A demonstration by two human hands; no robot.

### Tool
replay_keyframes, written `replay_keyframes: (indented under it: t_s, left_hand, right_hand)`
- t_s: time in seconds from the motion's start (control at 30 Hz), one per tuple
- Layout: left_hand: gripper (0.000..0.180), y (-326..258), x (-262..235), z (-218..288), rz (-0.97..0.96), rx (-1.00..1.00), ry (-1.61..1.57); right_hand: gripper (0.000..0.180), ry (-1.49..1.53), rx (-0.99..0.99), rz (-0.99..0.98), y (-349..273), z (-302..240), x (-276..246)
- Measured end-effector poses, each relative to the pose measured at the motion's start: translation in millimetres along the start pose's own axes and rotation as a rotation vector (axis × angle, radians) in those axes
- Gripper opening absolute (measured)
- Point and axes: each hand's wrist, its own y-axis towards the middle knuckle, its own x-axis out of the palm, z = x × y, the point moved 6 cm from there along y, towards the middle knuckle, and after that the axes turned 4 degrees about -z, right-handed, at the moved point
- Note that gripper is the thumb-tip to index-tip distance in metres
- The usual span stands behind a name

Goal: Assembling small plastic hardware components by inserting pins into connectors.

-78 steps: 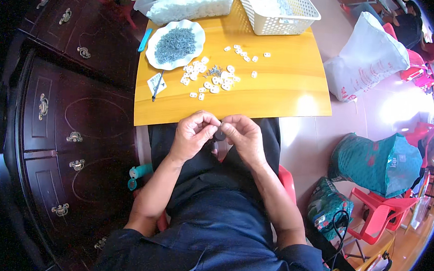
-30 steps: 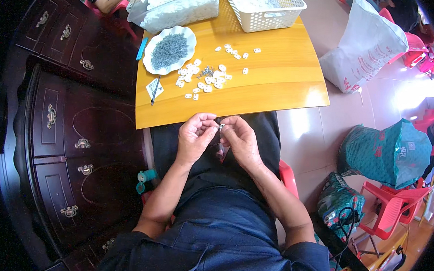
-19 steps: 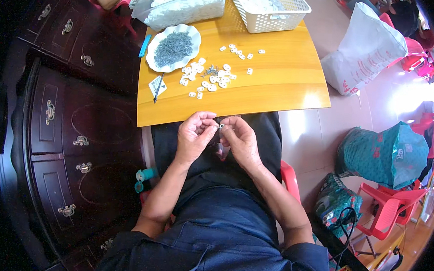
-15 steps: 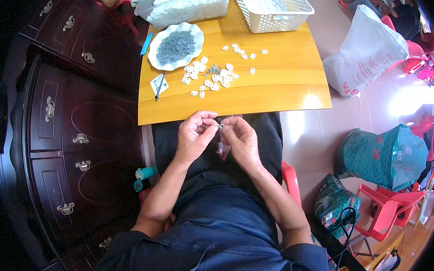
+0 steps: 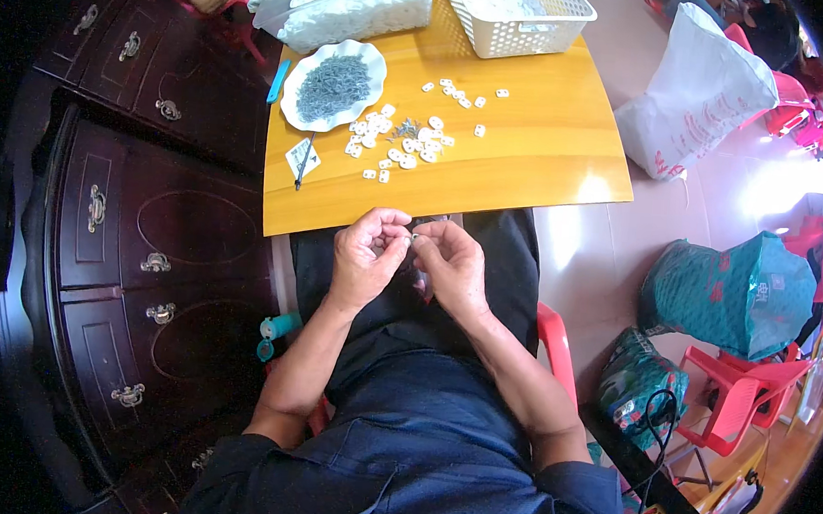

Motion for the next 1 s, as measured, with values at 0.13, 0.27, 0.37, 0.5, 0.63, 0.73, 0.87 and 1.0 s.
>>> replay_keyframes:
  t_s: [0.13, 0.27, 0.37, 0.5, 0.63, 0.73, 0.87, 1.0]
  left_hand:
    - [0.027, 1, 0, 1, -0.017, 0.0, 0.053]
    - [0.032, 4, -3, -11, -0.118, -0.138, -0.096]
    - [0.033, 11, -11, -12, -0.136, -0.121, -0.091]
    - [0.023, 35, -28, -11, -0.052, -0.044, 0.23]
    - [0.02, 64, -28, 4, 0.011, 0.171, 0.639]
    - [0.023, 76, -17, 6, -0.034, 0.185, 0.727]
    - [0.023, 81, -15, 1, -0.021, 0.206, 0.846]
    - [0.015, 83, -13, 1, -0.032, 0.224, 0.89]
  right_hand:
    - [0.01, 0.012, 0.021, -0.011, 0, 1, -1]
    - [0.011, 0.038, 0.017, -0.013, -1, -1, -4]
    - [0.009, 0.11, 0.004, -0.004, -2, -2, -5]
    - [0.01, 0.169, -0.002, 0.018, -2, 0, -15]
    - [0.012, 0.181, 0.031, 0.013, -3, 0, -16]
    - [0.011, 0.179, 0.023, 0.019, -3, -2, -19]
    - [0.01, 0.162, 0.037, 0.029, -5, -4, -23]
    - [0.009, 0.184, 0.032, 0.027, -3, -2, -26]
